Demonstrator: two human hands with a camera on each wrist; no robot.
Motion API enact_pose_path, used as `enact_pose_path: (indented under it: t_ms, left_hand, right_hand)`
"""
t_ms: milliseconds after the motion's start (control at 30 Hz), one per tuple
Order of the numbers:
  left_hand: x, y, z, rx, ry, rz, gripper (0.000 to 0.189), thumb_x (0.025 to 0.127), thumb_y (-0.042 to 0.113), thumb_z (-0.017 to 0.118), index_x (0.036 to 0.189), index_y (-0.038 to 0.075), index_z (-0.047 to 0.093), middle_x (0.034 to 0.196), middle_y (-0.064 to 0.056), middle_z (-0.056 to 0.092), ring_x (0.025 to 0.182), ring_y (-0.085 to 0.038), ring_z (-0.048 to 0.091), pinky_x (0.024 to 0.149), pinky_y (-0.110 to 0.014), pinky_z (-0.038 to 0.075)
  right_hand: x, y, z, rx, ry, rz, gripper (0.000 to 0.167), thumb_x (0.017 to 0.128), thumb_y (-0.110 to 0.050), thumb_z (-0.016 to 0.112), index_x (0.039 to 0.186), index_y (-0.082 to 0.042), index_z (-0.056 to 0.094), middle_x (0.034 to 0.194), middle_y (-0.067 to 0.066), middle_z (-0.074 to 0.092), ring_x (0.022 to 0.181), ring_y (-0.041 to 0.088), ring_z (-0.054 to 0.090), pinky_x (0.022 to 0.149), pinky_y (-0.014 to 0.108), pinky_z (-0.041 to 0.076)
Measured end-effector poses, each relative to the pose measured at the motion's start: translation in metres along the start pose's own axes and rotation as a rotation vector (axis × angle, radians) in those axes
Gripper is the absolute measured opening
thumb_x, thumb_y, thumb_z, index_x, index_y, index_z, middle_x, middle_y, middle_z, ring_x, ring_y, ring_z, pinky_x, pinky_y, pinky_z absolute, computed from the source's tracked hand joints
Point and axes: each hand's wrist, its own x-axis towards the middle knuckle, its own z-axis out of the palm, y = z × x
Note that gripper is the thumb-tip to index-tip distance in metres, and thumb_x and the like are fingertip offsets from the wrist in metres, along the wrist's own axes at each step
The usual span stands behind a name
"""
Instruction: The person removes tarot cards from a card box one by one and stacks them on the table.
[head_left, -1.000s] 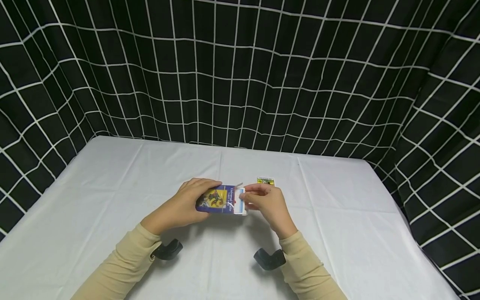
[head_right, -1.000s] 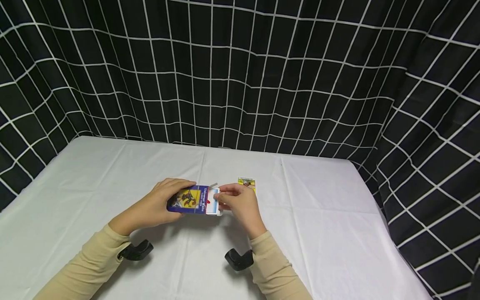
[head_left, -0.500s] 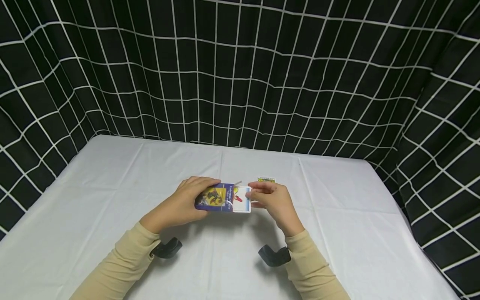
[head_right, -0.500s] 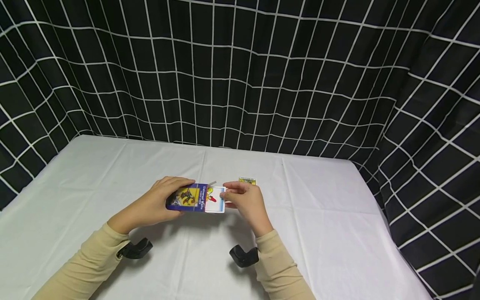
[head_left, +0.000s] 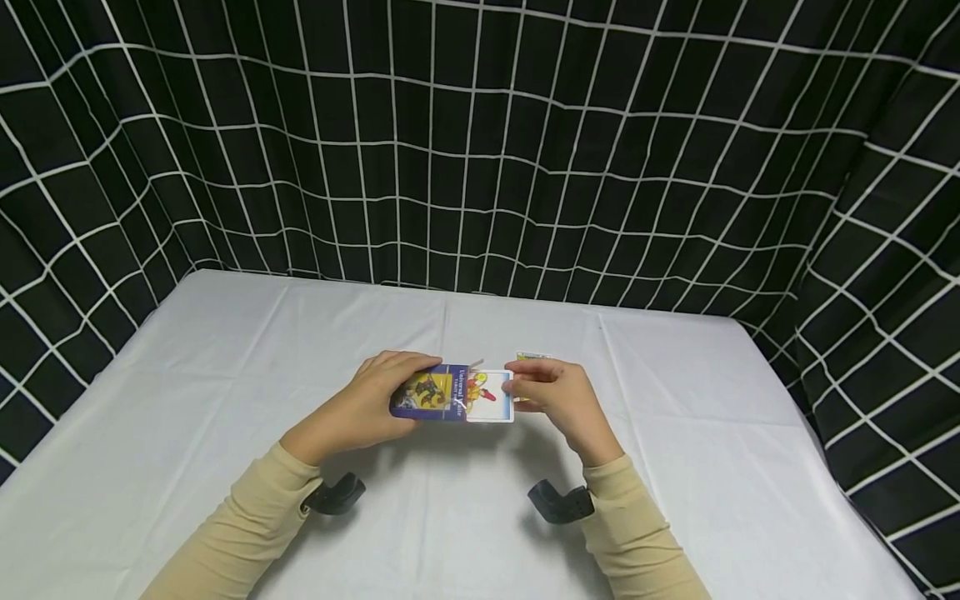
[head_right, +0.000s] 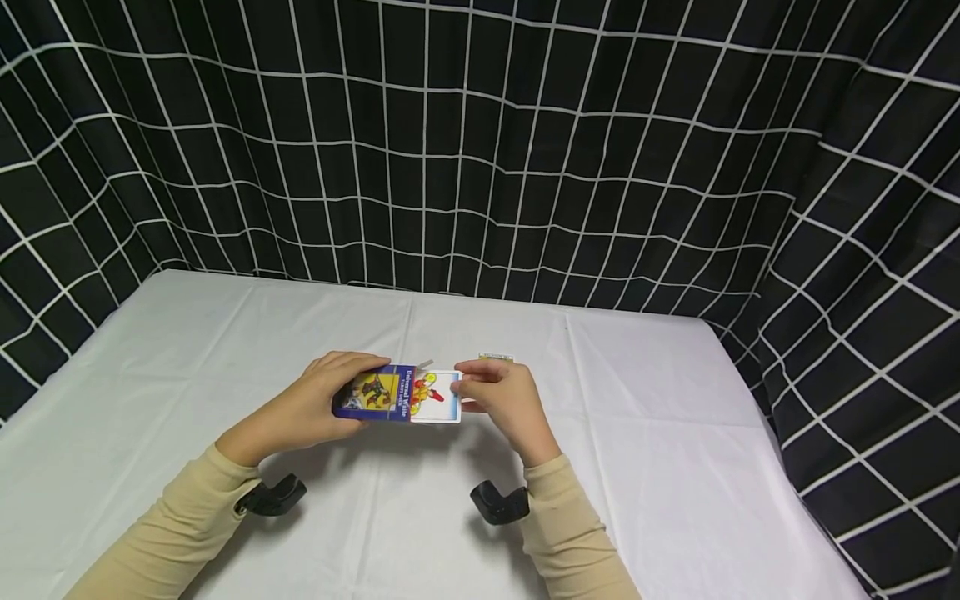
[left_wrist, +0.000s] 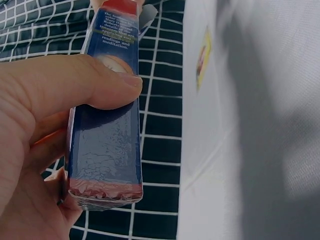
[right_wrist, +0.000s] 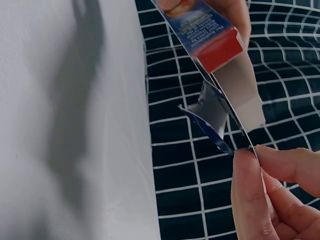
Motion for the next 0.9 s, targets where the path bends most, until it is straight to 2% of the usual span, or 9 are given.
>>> enact_pose_path:
  t_ms: [433, 900]
  left_hand:
    - [0.001, 0.000, 0.001, 0.004, -0.005, -0.004, 0.077, 0.072, 0.008, 0.078, 0.144, 0.010, 0.051, 0.144, -0.009, 0.055, 0.132, -0.029, 0.047, 0.112, -0.054, 0.031]
    - [0.000, -0.002, -0.001, 0.014, 0.002, -0.017, 0.076, 0.072, 0.009, 0.079, 0.143, 0.011, 0.051, 0.144, -0.010, 0.055, 0.134, -0.030, 0.046, 0.112, -0.054, 0.030]
  right_hand:
    - [0.002, 0.001, -0.006, 0.002, -0.018, 0.011, 0.033, 0.088, -0.007, 0.069, 0.117, 0.009, 0.068, 0.123, 0.021, 0.066, 0.086, 0.012, 0.068, 0.077, 0.035, 0.061]
    - [0.005, 0.000, -0.021, -0.048, -0.022, -0.011, 0.030, 0.088, -0.003, 0.068, 0.113, 0.013, 0.066, 0.111, 0.020, 0.069, 0.079, 0.009, 0.068, 0.078, 0.039, 0.061]
